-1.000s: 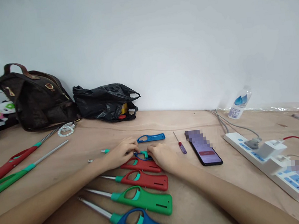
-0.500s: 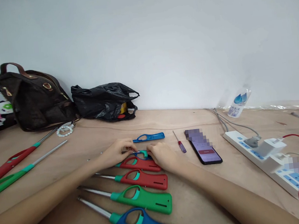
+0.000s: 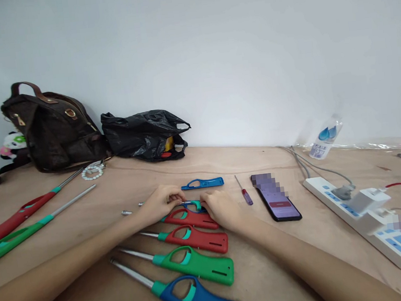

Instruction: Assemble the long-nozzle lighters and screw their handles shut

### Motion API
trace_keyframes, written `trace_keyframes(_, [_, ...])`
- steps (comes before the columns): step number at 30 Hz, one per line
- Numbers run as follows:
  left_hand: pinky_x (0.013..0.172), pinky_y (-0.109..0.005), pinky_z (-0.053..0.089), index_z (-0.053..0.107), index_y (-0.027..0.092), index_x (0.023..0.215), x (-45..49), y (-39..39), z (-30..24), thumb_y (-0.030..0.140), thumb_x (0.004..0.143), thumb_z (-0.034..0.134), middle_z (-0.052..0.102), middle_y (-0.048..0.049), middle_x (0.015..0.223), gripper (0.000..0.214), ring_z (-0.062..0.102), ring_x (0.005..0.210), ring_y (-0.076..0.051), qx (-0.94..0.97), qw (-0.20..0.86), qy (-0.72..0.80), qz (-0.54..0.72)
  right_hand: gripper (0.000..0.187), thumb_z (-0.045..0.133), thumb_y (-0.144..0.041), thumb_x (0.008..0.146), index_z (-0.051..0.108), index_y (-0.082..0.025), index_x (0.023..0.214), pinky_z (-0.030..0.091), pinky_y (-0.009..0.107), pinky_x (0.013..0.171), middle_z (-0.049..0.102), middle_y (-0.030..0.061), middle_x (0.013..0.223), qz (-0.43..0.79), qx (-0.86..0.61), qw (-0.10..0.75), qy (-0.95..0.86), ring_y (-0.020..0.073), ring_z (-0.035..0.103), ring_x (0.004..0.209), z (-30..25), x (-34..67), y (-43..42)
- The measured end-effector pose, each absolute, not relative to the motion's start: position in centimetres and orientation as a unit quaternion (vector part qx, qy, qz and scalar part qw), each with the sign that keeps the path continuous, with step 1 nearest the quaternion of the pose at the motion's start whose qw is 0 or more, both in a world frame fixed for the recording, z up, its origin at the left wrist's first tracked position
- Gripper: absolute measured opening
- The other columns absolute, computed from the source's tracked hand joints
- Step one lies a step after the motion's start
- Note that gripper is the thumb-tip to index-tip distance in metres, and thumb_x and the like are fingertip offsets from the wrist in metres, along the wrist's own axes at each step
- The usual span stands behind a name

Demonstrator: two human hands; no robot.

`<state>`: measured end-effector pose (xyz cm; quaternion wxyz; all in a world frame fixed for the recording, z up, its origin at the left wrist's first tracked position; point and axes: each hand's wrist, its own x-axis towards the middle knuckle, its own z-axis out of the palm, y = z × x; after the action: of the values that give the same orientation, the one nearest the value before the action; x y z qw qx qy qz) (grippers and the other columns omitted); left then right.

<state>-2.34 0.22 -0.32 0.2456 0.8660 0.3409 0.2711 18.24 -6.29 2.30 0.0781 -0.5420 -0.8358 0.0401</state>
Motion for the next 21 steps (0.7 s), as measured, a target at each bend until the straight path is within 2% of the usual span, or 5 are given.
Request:
trace_keyframes(8, [0.085,-0.029,0.048,0.069,0.017,0.092,-3.6,0.0,-0.4,0.013,0.082,0.058,0.072,-0.0041,0.098,0.015,0.064,0.093,-0.019,0.872,0.212,0.336,0.284,0.023,0.045,-0.018,0.096,0.063,-0.016,0.081,0.030,0.026,0.059,0.069,0.0067,0.080,0.039,-0.528,0.087,-0.844,0.0166,0.060,0.072,2.0,18.5,-6.1])
trace_keyframes(12, [0.080,-0.028,0.048,0.068,0.016,0.089,-4.0,0.2,0.0,0.017,0.081,0.062,0.071,-0.0046,0.094,0.011,0.063,0.087,-0.019,0.870,0.213,0.347,0.278,0.024,0.045,-0.017,0.095,0.063,-0.017,0.079,0.028,0.026,0.057,0.068,0.0056,0.076,0.029,-0.532,0.084,-0.842,0.0155,0.058,0.067,2.0,18.5,-6.0])
trace_keyframes(16, [0.072,-0.024,0.047,0.068,0.015,0.081,-4.0,0.4,0.1,0.014,0.081,0.059,0.070,-0.0022,0.080,0.009,0.063,0.076,-0.016,0.870,0.230,0.352,0.256,0.025,0.045,-0.019,0.096,0.063,-0.016,0.078,0.027,0.026,0.056,0.068,0.0059,0.076,0.015,-0.532,0.079,-0.843,0.0153,0.058,0.067,2.2,18.4,-6.2])
trace_keyframes(21, [0.068,-0.024,0.044,0.067,0.014,0.076,-3.8,0.4,0.0,0.008,0.078,0.060,0.068,-0.0019,0.077,0.009,0.061,0.073,-0.016,0.877,0.207,0.358,0.245,0.024,0.045,-0.018,0.095,0.063,-0.016,0.079,0.026,0.026,0.055,0.067,0.0053,0.073,0.014,-0.534,0.075,-0.842,0.0147,0.056,0.064,2.3,18.3,-6.2])
